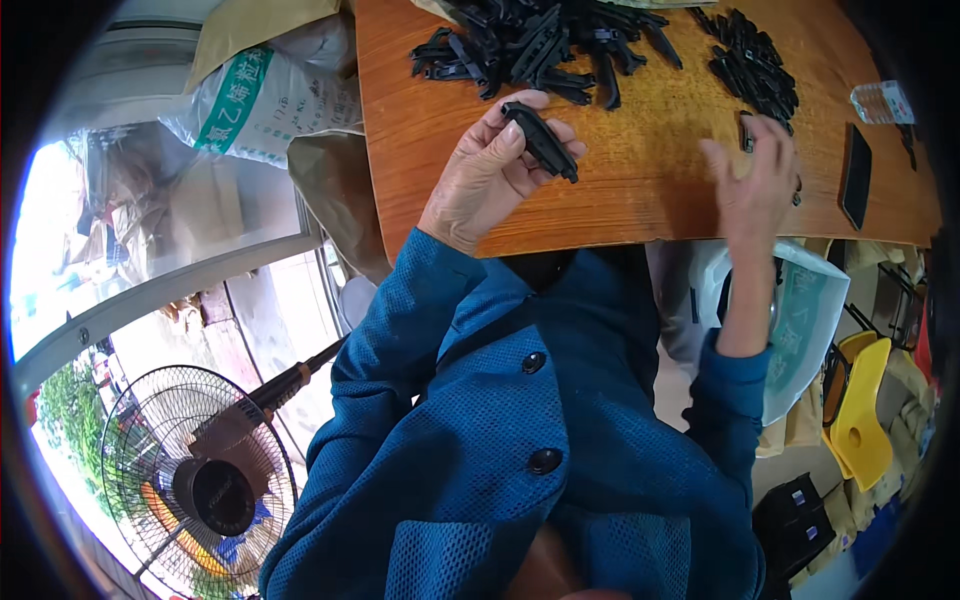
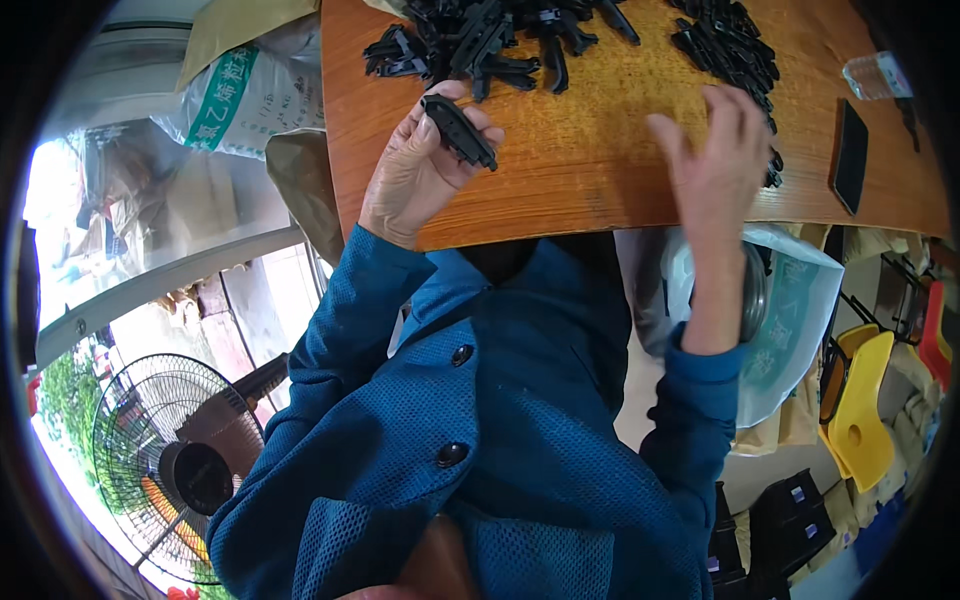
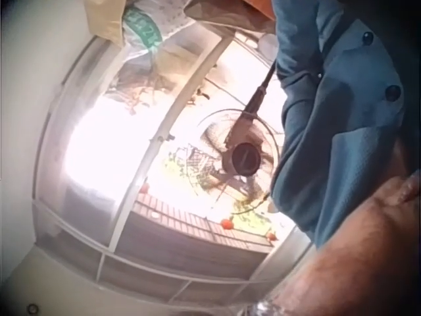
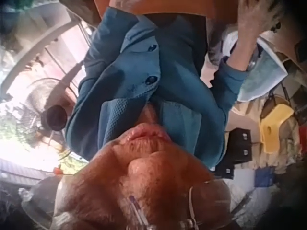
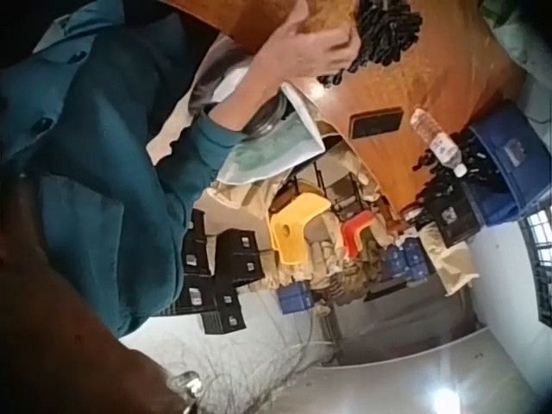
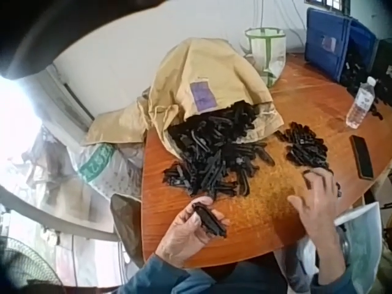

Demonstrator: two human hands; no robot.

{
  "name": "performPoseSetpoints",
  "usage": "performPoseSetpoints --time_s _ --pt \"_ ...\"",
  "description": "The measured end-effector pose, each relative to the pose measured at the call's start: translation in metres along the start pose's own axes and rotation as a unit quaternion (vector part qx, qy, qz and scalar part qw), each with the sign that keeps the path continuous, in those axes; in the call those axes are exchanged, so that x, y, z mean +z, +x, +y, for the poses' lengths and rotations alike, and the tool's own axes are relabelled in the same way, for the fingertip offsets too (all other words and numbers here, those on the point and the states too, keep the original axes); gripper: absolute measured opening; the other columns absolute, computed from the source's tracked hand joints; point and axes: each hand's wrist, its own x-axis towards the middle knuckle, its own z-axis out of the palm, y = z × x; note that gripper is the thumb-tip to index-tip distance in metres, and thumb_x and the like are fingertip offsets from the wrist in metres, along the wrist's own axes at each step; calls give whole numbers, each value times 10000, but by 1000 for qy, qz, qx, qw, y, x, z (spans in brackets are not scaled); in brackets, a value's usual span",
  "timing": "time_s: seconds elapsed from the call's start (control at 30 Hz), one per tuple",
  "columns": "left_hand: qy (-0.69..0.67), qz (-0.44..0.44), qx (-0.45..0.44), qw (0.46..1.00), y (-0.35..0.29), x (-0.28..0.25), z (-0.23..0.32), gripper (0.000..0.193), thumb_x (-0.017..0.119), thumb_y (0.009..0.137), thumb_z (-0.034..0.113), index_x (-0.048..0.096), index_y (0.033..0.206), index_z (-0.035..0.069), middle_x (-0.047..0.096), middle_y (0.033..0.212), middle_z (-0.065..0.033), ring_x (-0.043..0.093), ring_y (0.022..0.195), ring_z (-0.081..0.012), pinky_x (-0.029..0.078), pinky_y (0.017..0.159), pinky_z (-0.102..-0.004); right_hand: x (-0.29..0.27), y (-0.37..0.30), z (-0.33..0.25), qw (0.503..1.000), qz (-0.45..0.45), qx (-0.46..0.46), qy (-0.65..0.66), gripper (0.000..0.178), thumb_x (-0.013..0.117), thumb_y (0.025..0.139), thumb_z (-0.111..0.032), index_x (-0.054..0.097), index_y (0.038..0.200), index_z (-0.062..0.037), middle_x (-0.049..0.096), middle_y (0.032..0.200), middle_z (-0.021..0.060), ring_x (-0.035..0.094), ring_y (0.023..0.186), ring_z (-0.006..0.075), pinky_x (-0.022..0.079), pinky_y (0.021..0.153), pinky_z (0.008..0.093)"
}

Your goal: Joining small black plastic components by hand at a workbench.

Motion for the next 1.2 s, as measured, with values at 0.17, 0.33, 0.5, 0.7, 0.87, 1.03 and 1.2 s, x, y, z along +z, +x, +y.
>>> performPoseSetpoints --time_s 0.17,0.33,0.5,0.7,0.87,1.03,1.2 --pt "14 -48 7 999 -11 -1 9 309 618 888 146 534 1178 77 626 1066 -146 601 1067 -341 531 914 -429 7 0 23 985 -27 2 -169 501 598 845 -495 566 1119 -78 459 1297 142 438 1195 350 373 950 490" --pt "72 -17 48 996 -22 -1 22 210 574 921 166 548 1104 67 629 1023 -139 625 1011 -321 545 866 -417 13 -9 28 976 -90 24 -199 419 608 864 -417 565 1114 -84 445 1329 123 397 1250 346 351 970 512" --pt "399 183 23 898 -7 -30 74 147 506 959 173 545 1003 38 568 754 -65 617 743 -182 504 634 -303 18 -13 38 981 -88 22 -170 279 593 890 -316 594 1038 -80 447 1328 109 402 1253 312 347 977 499" --pt "833 204 142 495 47 -51 103 346 598 888 323 591 1026 6 650 849 -145 640 769 -276 511 686 -391 16 -1 11 996 -21 -4 -89 155 618 876 -175 614 978 -58 597 1078 104 556 1051 283 448 840 415" --pt "863 174 65 469 77 -73 112 385 630 860 359 626 1002 2 657 841 -158 645 783 -289 502 679 -391 30 -8 -35 972 -10 73 221 158 624 878 -49 602 1029 -13 646 866 76 596 779 97 478 680 231" --pt "791 140 -11 596 67 -64 106 287 635 876 266 618 984 1 611 740 -115 652 721 -202 477 551 -322 48 -23 -80 919 -75 129 366 145 617 877 -26 584 1018 -8 618 869 47 597 777 99 480 677 222" --pt "437 226 123 862 -2 -40 80 179 604 887 147 600 912 -29 609 710 -96 616 624 -142 445 490 -230 35 -29 -126 671 -101 339 652 160 614 865 -9 553 1013 -12 631 888 79 634 781 142 516 676 238"
